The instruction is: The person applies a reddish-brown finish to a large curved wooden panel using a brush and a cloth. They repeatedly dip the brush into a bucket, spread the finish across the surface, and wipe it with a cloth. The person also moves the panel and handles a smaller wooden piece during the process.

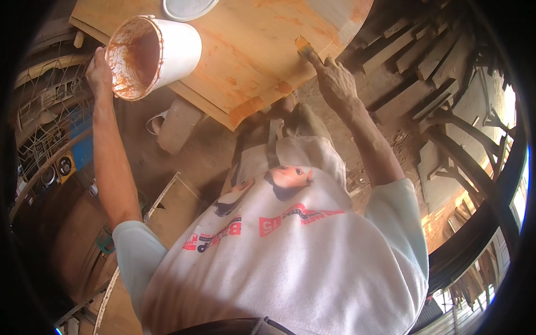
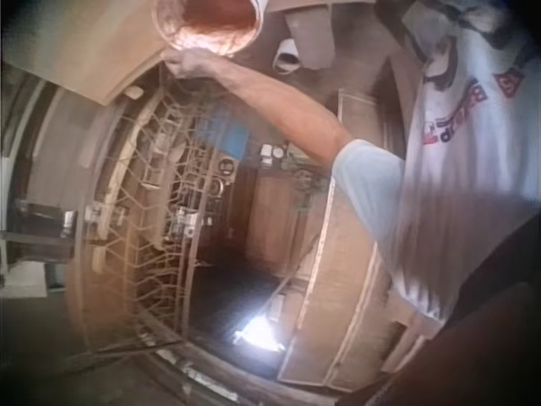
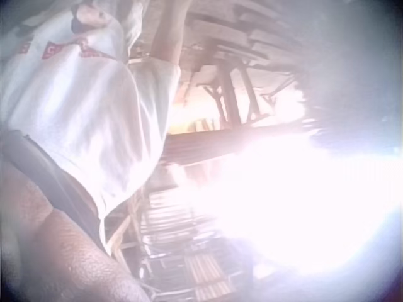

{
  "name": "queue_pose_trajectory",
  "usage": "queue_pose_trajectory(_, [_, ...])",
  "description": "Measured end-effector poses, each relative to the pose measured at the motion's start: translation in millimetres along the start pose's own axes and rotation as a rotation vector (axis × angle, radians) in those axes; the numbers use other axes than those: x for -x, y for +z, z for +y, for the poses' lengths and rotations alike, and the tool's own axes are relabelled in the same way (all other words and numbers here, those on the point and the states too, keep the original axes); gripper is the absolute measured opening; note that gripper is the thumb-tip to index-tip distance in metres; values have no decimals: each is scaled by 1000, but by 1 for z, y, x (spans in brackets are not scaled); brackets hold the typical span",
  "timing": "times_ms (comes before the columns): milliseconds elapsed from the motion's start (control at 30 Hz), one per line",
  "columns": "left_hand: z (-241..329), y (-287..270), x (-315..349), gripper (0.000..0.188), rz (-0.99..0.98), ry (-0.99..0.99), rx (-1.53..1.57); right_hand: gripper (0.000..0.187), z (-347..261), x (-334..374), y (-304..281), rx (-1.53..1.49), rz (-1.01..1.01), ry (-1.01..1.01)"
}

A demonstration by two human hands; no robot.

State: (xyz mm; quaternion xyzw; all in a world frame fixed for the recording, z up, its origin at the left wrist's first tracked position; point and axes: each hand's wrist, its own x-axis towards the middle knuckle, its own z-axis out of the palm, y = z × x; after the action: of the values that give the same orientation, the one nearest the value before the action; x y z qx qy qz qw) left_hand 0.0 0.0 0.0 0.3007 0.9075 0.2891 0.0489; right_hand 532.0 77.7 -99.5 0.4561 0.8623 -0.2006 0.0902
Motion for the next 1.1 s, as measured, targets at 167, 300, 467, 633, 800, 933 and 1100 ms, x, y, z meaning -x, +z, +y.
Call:
queue_pose_trajectory(167, [-6,0,-5,61,12,3,-1,52,-6,-13,-29,-86,8,-27])
queue_pose_trajectory(300, [2,-3,-3,60,-9,-7,-21,52,-12,-43,-35,-34,-32,-89])
queue_pose_trajectory(467, [-10,-1,-7,60,34,27,-17,52,7,-6,-32,-43,-131,-87])
queue_pose_trajectory(633, [-21,1,-15,57,26,43,24,51,-5,-22,-52,-27,-43,-89])
queue_pose_trajectory(800, [-4,-2,-10,53,29,-4,4,48,-3,-44,-53,16,-189,-47])
queue_pose_trajectory(933, [-3,-4,-3,50,20,23,40,50,-1,-34,-59,75,-161,-117])
queue_pose_trajectory(1100, [2,-5,3,53,8,-17,25,49,-9,-80,-57,91,-208,-151])
